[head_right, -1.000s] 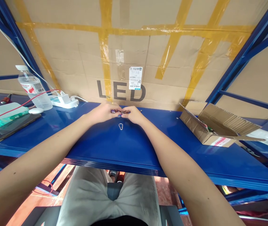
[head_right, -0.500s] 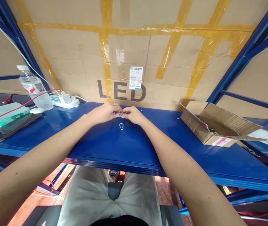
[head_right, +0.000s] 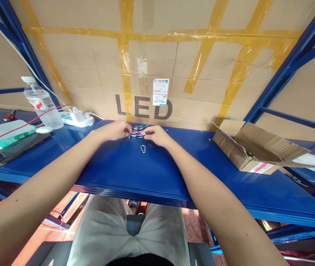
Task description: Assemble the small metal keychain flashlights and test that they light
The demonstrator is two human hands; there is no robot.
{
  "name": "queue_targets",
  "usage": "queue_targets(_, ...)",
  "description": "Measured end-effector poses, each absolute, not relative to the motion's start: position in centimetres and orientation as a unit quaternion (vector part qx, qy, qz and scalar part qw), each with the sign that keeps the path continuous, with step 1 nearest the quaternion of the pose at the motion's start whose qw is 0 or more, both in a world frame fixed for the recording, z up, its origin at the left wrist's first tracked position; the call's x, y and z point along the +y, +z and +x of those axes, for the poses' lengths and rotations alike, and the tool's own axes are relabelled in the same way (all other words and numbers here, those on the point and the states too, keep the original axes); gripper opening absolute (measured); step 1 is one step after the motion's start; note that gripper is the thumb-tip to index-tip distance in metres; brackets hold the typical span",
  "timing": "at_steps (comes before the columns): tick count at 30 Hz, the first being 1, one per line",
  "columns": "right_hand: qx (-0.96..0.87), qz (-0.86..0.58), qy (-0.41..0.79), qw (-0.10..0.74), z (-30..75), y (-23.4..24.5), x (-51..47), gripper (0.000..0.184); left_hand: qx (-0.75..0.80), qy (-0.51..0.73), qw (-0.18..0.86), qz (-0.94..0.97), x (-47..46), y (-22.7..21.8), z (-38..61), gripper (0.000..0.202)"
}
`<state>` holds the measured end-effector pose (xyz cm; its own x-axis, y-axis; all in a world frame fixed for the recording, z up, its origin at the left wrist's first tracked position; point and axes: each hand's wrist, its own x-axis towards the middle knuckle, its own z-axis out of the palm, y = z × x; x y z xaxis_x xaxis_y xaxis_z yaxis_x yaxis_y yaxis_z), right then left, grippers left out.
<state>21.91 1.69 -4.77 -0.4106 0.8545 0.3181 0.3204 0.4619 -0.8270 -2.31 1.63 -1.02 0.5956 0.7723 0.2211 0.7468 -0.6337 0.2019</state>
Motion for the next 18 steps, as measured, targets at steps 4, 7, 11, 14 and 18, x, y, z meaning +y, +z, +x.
queue_targets(4,-0.764,-0.388,0.347,0.381,21.91,-4.76,1.65,0.017,0.463,0.096,0.042,0.880,1.76,-1.41,-2.21,0.013)
queue_targets(7,-0.763,-0.393,0.351,0.374,21.86,-4.76,1.64,0.017,0.472,0.102,0.029,0.875,1.73,-1.63,-1.88,0.010)
queue_targets(11,-0.764,-0.396,0.348,0.371,21.77,-4.70,1.56,0.017,0.458,0.108,0.044,0.881,2.00,-1.96,-1.72,0.010)
queue_targets(14,-0.766,-0.397,0.345,0.369,21.76,-4.68,1.53,0.017,0.440,0.114,0.067,0.888,2.10,-2.06,-1.73,0.011)
queue_targets(18,-0.768,-0.398,0.341,0.368,21.82,-4.77,1.63,0.017,0.434,0.123,0.084,0.889,1.85,-1.95,-1.67,0.016)
